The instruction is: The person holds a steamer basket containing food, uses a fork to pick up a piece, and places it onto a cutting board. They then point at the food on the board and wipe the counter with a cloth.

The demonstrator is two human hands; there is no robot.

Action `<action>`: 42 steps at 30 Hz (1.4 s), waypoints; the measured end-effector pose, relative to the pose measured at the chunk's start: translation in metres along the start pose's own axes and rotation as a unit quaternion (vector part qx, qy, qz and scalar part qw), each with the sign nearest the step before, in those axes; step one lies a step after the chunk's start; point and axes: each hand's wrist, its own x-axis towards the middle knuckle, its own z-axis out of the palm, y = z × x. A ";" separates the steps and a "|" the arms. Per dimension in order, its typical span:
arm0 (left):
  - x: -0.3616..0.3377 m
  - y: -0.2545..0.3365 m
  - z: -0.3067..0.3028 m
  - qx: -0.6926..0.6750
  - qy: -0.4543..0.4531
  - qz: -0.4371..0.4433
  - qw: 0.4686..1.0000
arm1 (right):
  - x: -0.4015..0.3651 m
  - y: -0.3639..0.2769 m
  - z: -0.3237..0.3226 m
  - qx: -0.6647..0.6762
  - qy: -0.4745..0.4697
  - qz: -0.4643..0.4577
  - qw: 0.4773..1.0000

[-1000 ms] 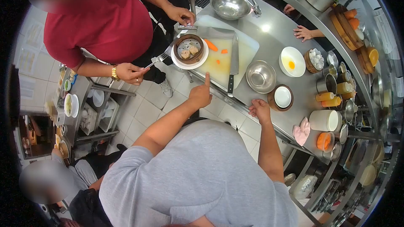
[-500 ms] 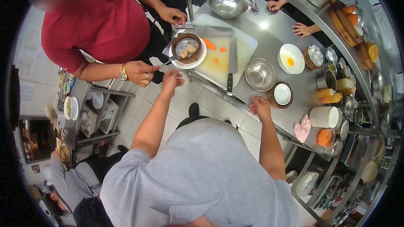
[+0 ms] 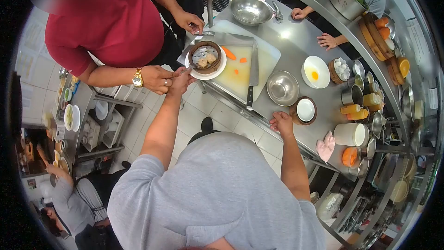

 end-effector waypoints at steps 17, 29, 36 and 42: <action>-0.101 0.012 0.052 -0.056 -0.130 0.029 0.989 | 0.002 0.000 -0.002 -0.011 0.004 -0.005 1.000; -0.237 0.085 0.151 -0.063 -0.221 0.019 0.973 | 0.009 0.003 -0.008 -0.030 0.000 -0.005 1.000; -0.301 0.125 0.201 -0.086 -0.260 0.015 0.962 | 0.002 0.001 -0.006 -0.032 0.008 -0.024 0.999; -0.334 0.147 0.221 -0.131 -0.304 0.013 0.943 | -0.001 0.003 -0.006 -0.039 0.012 -0.063 0.997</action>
